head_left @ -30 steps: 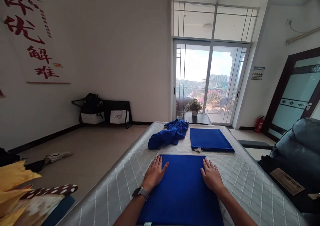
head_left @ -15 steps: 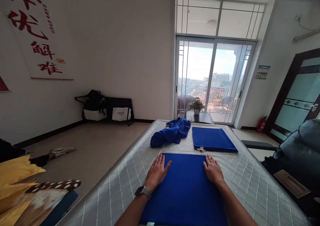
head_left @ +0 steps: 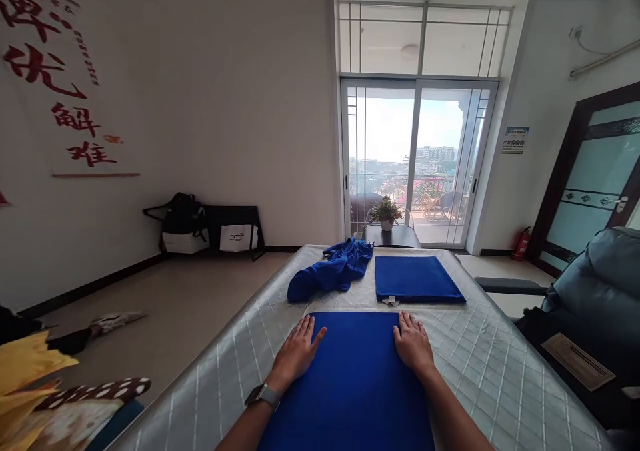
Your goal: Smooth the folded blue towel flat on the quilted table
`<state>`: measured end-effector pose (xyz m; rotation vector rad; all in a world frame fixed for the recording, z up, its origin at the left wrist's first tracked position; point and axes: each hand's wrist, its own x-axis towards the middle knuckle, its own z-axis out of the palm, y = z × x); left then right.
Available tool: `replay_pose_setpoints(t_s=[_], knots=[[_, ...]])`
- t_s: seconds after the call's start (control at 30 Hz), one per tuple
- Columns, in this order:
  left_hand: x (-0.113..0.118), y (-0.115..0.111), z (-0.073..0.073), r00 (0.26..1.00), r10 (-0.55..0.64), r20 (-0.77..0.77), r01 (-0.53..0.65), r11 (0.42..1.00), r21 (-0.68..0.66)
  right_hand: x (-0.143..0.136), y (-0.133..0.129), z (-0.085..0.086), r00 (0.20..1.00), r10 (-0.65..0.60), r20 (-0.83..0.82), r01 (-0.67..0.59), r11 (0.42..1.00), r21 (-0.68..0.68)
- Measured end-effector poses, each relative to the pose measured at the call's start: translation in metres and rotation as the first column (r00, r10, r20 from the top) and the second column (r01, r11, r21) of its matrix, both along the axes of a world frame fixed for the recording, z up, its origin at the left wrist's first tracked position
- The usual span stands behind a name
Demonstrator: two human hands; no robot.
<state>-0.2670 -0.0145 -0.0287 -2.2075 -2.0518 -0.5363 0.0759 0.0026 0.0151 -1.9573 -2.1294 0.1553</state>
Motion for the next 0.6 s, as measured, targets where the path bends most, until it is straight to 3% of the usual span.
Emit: replay_pose_setpoints(t_s=[0.17,0.27,0.33,0.43,0.6], knots=[[-0.008,0.003,0.011,0.998,0.02,0.057,-0.017,0.998,-0.054,-0.001,0.0,-0.001,1.0,-0.001,-0.031,0.001,1.0,0.013],[0.013,0.001,0.029,0.993,0.074,0.091,-0.065,0.993,-0.098,-0.002,0.0,-0.002,0.999,-0.004,-0.053,0.005,1.0,0.009],[0.043,-0.001,0.043,0.995,0.014,0.096,-0.005,0.996,-0.092,-0.002,0.0,-0.002,0.997,-0.005,-0.074,0.006,1.0,0.012],[0.113,0.002,0.061,0.976,-0.165,0.141,0.173,0.984,-0.048,-0.002,-0.002,-0.001,0.995,-0.006,-0.104,0.009,0.999,0.033],[0.234,0.026,0.063,0.85,-0.388,0.357,0.4,0.915,0.041,0.003,-0.003,-0.004,0.994,0.052,-0.097,-0.047,0.997,0.058]])
